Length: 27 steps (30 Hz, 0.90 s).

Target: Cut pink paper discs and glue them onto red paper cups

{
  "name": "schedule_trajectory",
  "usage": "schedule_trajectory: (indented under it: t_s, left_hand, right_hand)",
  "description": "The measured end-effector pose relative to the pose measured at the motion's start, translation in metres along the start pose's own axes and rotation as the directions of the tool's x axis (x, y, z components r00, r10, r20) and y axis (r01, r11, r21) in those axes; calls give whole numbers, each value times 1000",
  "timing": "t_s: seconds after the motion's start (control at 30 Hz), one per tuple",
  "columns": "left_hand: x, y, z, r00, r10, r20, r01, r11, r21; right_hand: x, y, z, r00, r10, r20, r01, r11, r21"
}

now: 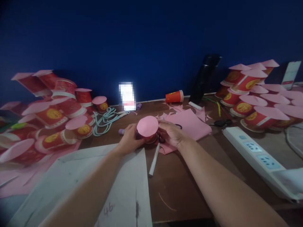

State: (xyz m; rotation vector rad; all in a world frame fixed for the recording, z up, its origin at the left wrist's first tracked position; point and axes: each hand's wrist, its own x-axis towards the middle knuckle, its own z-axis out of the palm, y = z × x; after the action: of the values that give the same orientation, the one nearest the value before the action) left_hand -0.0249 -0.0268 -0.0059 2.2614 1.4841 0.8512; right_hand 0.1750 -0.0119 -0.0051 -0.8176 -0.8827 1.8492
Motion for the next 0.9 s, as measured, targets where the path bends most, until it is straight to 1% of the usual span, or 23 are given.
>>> schedule_trajectory:
  t_s: [0.2, 0.37, 0.47, 0.53, 0.6, 0.7, 0.8, 0.9]
  left_hand:
    - [0, -2, -2, 999, 19, 29, -18, 999, -33]
    - [1, -7, -4, 998, 32, 47, -28, 995, -92]
    - [2, -10, -5, 997, 32, 68, -19, 983, -184]
    - [2, -10, -6, 995, 7, 99, 21, 961, -277]
    - [3, -9, -10, 989, -26, 146, 81, 920, -384]
    - [3, -6, -17, 975, -49, 219, 162, 826, -540]
    - [3, -4, -25, 963, -33, 267, 212, 703, -679]
    - [3, -5, -30, 949, -11, 316, 262, 588, -766]
  right_hand:
    - [1, 1, -8, 993, 43, 107, -41, 999, -22]
    - [-3, -1, -3, 986, 54, 159, -47, 998, -47]
    - [-5, -2, 0, 984, 85, 157, -76, 995, -63]
    - [-6, -1, 0, 982, 91, 168, -80, 994, -73]
    - [-6, -1, 0, 981, 86, 172, -73, 994, -76]
    - [-7, -1, 1, 984, 65, 165, -54, 996, -69]
    - [-10, -3, 6, 983, 66, 171, -58, 997, -51]
    - [-12, -3, 13, 986, 81, 145, -77, 996, -35]
